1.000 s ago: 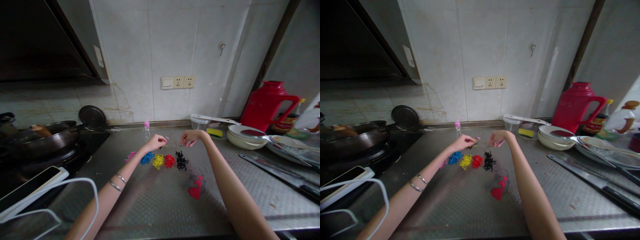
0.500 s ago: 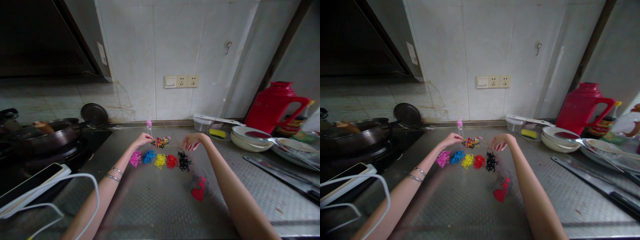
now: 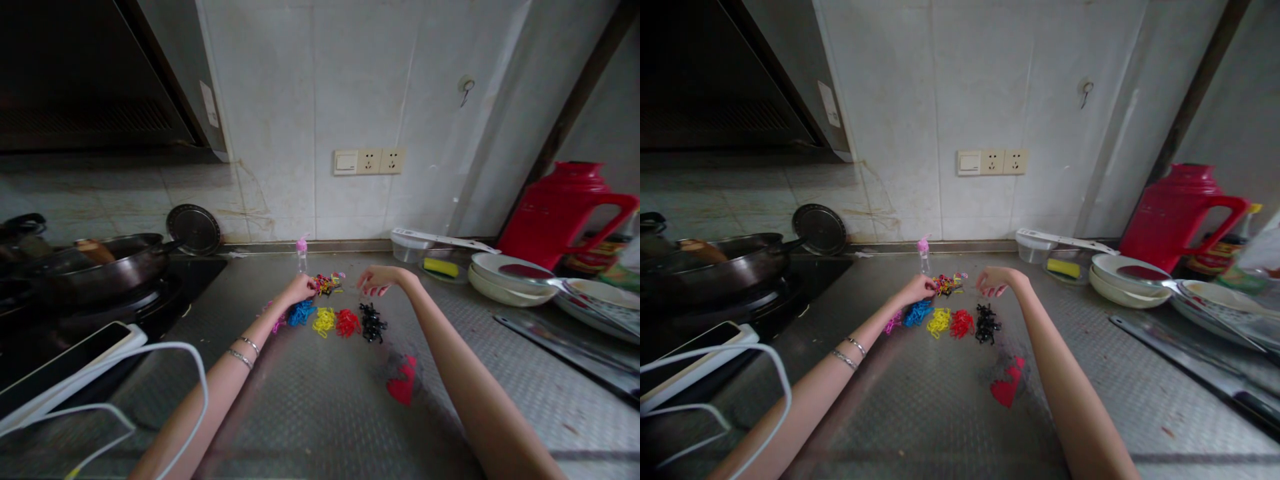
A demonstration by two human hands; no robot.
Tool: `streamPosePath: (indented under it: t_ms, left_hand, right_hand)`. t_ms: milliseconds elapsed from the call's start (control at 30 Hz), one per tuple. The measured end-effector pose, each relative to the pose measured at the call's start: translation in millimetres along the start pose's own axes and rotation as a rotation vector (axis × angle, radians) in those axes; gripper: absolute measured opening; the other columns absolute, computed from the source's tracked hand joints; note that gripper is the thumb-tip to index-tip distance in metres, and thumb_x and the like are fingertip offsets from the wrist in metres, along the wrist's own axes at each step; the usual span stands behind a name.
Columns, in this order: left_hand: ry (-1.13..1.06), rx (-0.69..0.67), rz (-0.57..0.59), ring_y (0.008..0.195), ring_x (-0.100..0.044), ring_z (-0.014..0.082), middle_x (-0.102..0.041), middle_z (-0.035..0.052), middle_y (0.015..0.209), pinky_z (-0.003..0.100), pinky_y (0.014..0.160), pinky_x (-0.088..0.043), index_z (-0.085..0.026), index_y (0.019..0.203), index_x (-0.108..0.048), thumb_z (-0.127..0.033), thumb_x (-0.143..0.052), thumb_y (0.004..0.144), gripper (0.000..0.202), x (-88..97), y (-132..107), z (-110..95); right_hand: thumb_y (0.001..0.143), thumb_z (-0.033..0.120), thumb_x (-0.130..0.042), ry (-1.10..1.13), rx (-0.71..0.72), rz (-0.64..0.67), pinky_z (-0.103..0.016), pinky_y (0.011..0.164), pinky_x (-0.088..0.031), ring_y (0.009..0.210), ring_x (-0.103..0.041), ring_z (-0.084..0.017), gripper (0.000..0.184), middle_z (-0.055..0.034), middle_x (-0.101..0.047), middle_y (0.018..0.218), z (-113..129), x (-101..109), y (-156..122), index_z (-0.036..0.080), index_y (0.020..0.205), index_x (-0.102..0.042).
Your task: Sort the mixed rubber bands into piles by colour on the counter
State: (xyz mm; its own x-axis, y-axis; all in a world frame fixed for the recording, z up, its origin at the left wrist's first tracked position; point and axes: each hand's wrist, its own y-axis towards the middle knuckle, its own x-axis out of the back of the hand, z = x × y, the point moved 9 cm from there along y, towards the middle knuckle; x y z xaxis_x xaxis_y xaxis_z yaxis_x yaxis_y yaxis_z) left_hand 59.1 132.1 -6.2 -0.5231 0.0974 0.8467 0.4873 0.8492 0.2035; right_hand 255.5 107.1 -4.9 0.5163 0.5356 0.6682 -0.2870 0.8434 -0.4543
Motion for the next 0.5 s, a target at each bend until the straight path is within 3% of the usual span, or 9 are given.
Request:
streamPosePath:
  t_ms: [333,500]
  left_hand:
    - [0.047,0.018,-0.081,0.061,-0.055,0.0125,-0.065,0.0048,0.069,0.022,0.061,-0.04,-0.013,0.071,-0.068,-0.022,-0.05,0.067,0.02,6.5,0,2]
    - [0.02,-0.013,-0.127,0.061,-0.055,0.0129,-0.065,0.0066,0.07,0.023,0.062,-0.04,-0.011,0.073,-0.068,-0.023,-0.051,0.067,0.021,23.5,-1,-7]
  right_hand:
    - [0.065,0.016,-0.054,-0.082,0.045,-0.02,-0.019,0.052,-0.046,0.065,-0.06,-0.011,0.031,-0.0071,-0.066,0.085,10,-5,9,0.018,0.096,-0.06]
    - [0.064,0.012,-0.052,-0.288,0.239,-0.246,-0.017,0.054,-0.044,0.066,-0.059,-0.013,0.028,-0.0055,-0.067,0.079,38,2,17,0.015,0.088,-0.065]
